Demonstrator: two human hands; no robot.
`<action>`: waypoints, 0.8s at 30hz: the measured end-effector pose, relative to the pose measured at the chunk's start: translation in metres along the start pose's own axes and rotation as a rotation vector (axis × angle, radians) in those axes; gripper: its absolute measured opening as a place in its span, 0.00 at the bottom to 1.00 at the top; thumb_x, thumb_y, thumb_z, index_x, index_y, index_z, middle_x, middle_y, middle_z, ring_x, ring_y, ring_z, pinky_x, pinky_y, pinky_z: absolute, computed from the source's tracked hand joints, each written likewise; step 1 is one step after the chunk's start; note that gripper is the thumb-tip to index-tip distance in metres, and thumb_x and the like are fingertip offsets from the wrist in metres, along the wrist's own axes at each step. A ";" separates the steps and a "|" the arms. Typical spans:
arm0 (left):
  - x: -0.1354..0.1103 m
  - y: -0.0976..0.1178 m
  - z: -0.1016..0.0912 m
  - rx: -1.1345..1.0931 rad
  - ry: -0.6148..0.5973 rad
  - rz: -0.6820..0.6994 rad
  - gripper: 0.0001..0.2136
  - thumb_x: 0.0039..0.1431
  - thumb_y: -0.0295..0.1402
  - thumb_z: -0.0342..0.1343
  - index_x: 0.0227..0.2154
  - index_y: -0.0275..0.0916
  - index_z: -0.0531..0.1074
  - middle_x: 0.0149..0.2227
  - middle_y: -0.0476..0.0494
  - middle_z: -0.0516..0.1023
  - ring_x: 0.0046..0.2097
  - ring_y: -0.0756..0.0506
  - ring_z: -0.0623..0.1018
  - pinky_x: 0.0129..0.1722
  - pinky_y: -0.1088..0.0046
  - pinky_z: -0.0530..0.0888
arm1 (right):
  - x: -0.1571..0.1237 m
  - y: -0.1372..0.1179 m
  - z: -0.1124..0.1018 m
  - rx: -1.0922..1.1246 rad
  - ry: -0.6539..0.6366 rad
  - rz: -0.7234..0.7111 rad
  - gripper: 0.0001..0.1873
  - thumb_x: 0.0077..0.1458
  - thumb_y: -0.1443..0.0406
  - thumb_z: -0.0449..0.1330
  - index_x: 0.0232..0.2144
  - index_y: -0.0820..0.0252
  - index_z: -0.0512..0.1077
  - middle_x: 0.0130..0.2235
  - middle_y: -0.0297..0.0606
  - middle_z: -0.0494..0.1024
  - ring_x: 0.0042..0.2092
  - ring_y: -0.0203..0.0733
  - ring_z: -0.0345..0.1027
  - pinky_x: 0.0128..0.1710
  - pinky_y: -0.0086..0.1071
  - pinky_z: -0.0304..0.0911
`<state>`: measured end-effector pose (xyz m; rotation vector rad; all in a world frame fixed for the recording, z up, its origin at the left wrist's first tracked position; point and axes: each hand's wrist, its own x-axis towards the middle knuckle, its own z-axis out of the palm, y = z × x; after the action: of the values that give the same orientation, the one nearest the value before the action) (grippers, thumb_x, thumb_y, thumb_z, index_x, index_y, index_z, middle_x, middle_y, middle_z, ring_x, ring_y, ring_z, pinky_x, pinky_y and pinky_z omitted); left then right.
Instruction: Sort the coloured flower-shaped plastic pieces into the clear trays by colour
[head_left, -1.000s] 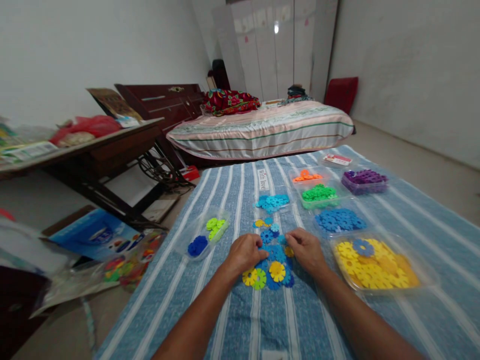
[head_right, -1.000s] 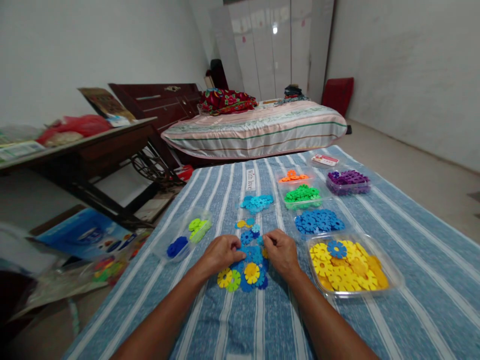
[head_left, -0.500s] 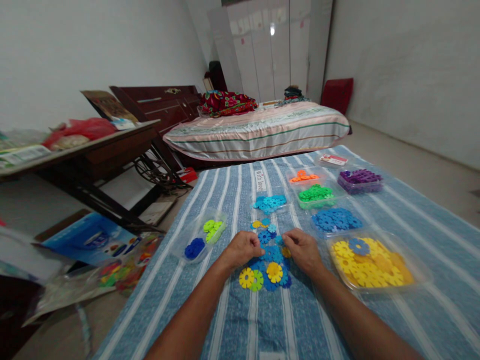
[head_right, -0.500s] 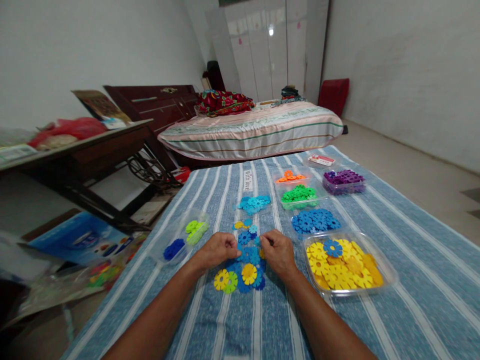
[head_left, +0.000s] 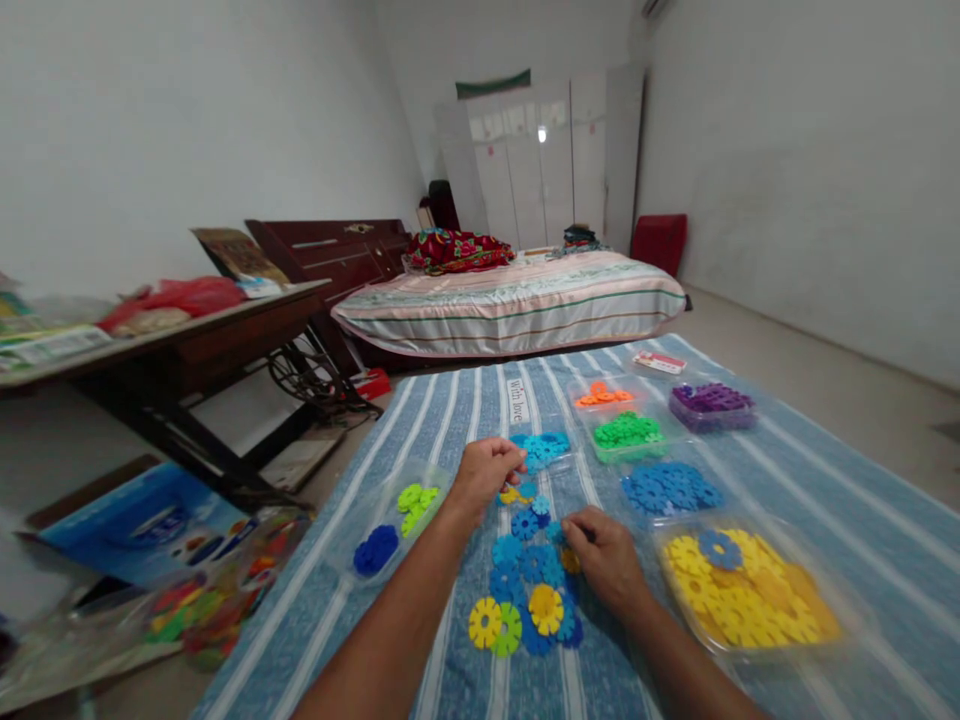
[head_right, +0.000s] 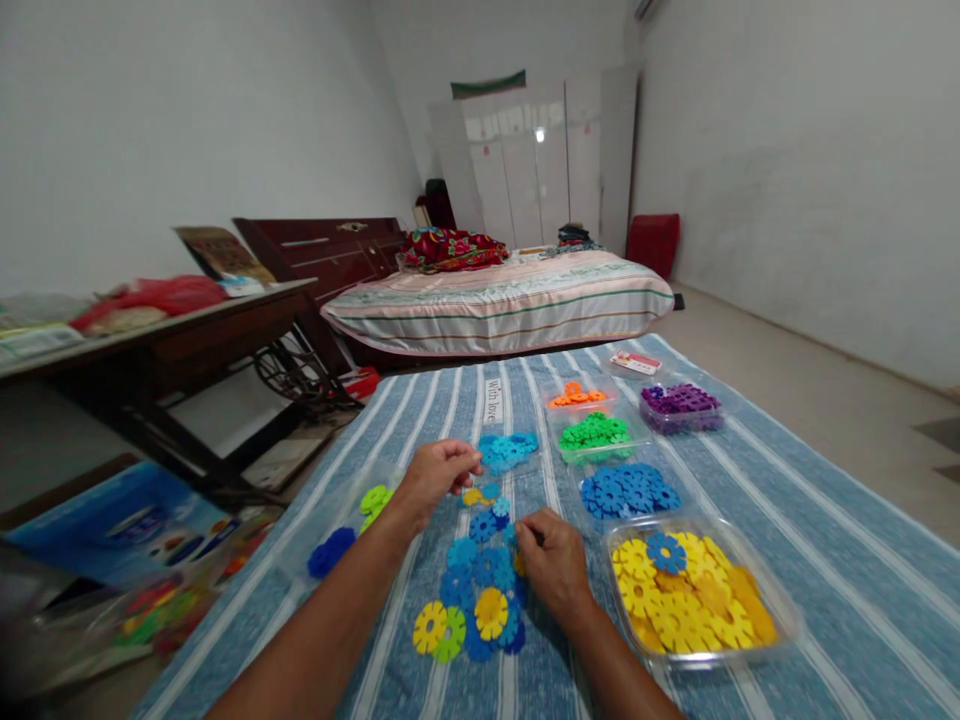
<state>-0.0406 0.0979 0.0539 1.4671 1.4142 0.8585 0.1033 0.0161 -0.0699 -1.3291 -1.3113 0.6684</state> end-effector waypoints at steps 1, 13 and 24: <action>-0.004 -0.009 -0.003 0.051 -0.003 -0.001 0.10 0.44 0.38 0.58 0.23 0.36 0.69 0.22 0.49 0.75 0.21 0.53 0.68 0.21 0.78 0.63 | 0.000 0.000 0.000 0.000 0.004 0.000 0.18 0.54 0.57 0.54 0.21 0.60 0.75 0.23 0.36 0.71 0.28 0.39 0.66 0.30 0.30 0.57; -0.036 -0.076 -0.037 0.716 0.076 -0.026 0.06 0.45 0.33 0.57 0.18 0.39 0.69 0.19 0.52 0.69 0.27 0.48 0.71 0.27 0.74 0.59 | 0.000 0.000 0.001 0.001 0.012 0.013 0.18 0.53 0.57 0.54 0.20 0.60 0.74 0.23 0.34 0.70 0.27 0.38 0.65 0.29 0.30 0.57; -0.044 -0.086 -0.024 0.769 -0.026 -0.053 0.03 0.46 0.31 0.57 0.27 0.39 0.72 0.25 0.52 0.73 0.33 0.48 0.73 0.29 0.76 0.60 | -0.001 0.001 0.001 0.000 0.006 0.005 0.17 0.54 0.57 0.54 0.21 0.60 0.75 0.24 0.35 0.71 0.28 0.39 0.65 0.30 0.30 0.58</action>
<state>-0.0986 0.0530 -0.0135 1.9668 1.8624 0.2447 0.1027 0.0154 -0.0712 -1.3334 -1.3033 0.6672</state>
